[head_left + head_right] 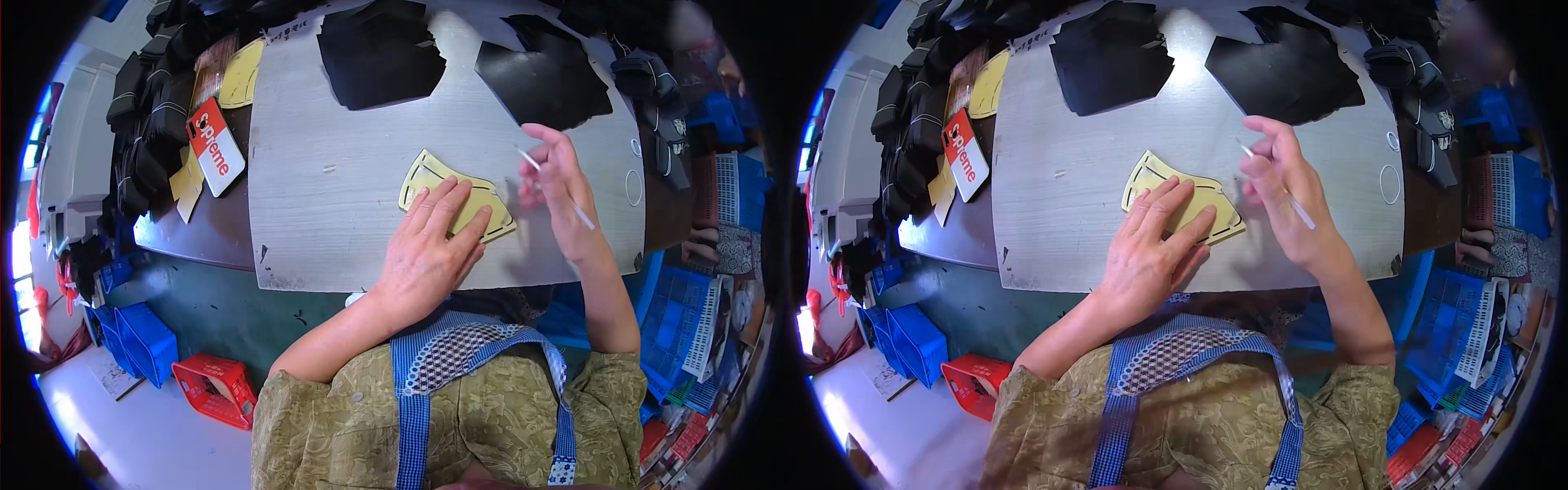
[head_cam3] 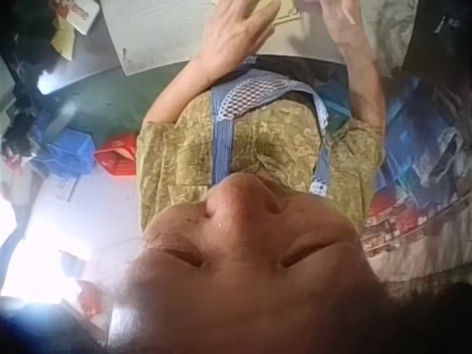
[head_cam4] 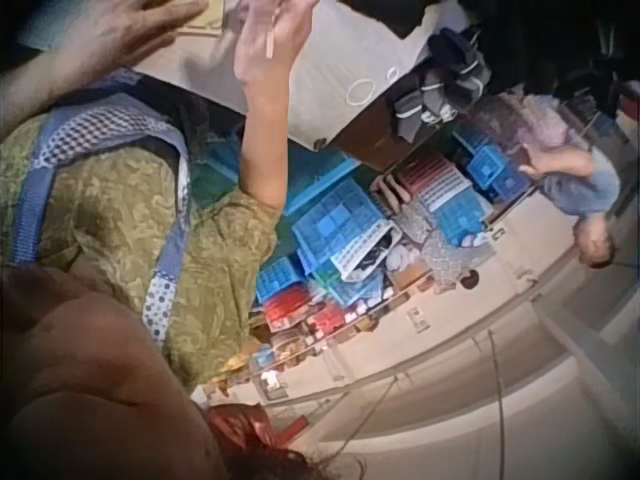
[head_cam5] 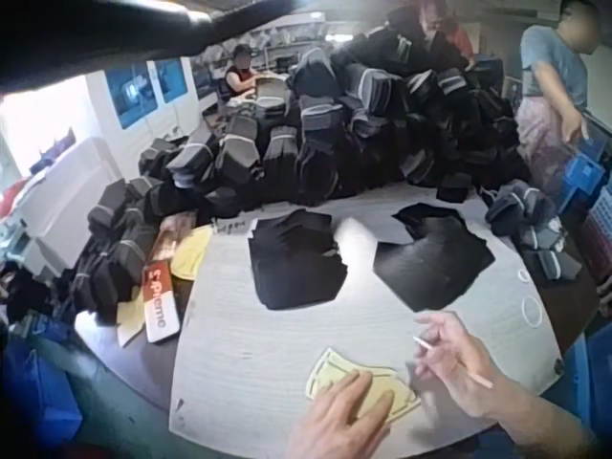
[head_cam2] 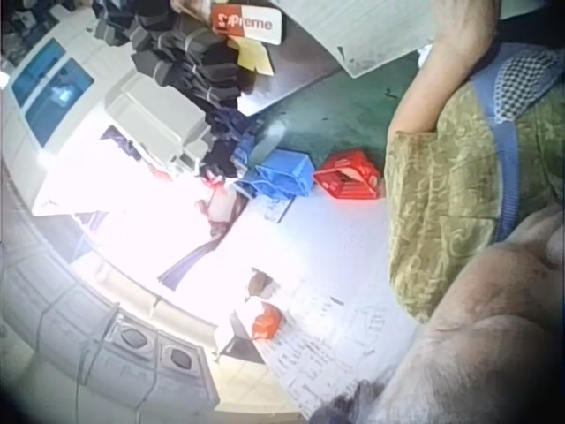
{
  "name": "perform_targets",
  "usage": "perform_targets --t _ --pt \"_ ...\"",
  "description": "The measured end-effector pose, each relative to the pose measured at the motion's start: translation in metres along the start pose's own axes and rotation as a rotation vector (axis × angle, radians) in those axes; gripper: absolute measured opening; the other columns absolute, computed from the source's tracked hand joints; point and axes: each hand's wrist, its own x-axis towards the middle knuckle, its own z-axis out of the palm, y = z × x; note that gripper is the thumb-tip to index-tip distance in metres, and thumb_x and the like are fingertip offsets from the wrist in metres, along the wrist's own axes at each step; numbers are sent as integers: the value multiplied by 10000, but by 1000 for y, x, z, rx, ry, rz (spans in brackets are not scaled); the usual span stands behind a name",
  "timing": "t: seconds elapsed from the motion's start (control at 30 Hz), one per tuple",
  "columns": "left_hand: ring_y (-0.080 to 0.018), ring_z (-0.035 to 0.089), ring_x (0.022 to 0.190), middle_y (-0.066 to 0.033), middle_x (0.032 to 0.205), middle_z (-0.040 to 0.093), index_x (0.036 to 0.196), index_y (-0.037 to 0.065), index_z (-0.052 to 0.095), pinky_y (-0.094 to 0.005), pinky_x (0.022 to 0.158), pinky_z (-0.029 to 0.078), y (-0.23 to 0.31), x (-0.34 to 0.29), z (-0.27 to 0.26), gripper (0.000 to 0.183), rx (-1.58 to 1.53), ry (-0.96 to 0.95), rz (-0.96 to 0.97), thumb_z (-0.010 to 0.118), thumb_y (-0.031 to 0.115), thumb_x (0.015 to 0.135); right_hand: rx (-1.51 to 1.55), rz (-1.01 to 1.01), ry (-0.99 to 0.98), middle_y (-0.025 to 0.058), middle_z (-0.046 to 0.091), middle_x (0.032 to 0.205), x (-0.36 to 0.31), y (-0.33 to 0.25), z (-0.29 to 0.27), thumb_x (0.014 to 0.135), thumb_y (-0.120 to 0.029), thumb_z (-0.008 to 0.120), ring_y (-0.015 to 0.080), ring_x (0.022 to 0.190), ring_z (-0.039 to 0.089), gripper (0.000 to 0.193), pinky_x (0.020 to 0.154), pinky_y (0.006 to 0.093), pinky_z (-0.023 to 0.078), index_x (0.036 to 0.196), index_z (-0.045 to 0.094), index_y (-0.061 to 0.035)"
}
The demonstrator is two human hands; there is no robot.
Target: Trace pattern templates onto shoe components using a pen in a manufacturing setting.
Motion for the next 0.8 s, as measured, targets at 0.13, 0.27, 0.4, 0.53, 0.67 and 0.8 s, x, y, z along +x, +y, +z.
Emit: perform_targets --t 0.13,0.27,0.4,0.53,0.67,0.8 --pt "-426 523 1444 -227 1491 568 1344 112 715 -561 1205 431 3 0 -1 443 2 4 -6 800 219 923 -80 -138 -80 57 690 859 21 -4 20 1111 -374 610 150 850 665 404 777 289 535 1216 702 5" --pt "-428 525 1442 -236 1469 577 1222 96 747 -583 1186 441 2 0 6 336 -8 -21 28 796 191 904 -436 -501 -353 92 742 914 38 3 57 1064 -331 644 258 952 703 332 806 392 567 1005 770 -29" --pt "-408 549 1419 -238 1420 597 1185 93 748 -589 1174 447 11 2 8 305 45 -6 48 779 180 895 -715 -470 -192 144 744 989 53 -5 61 1008 -233 695 338 924 701 206 837 427 569 982 768 -43" --pt "-387 570 1371 -210 1376 590 1220 97 739 -543 1158 473 14 6 2 330 98 -34 84 760 170 899 -586 -440 -125 121 709 862 49 8 48 1043 -241 653 315 910 701 235 825 441 563 954 762 -53" --pt "-387 578 1324 -196 1341 580 1249 98 726 -487 1103 516 5 6 3 355 78 -13 64 748 130 896 -563 -298 -160 133 706 858 24 17 13 1057 -226 637 320 892 697 237 820 443 557 967 765 -47" --pt "-387 590 1273 -185 1300 580 1238 107 725 -458 1056 534 -2 6 1 373 75 -11 71 754 122 866 -485 -138 -30 143 730 903 17 15 12 1045 -205 646 327 895 683 219 839 438 546 974 760 -32"
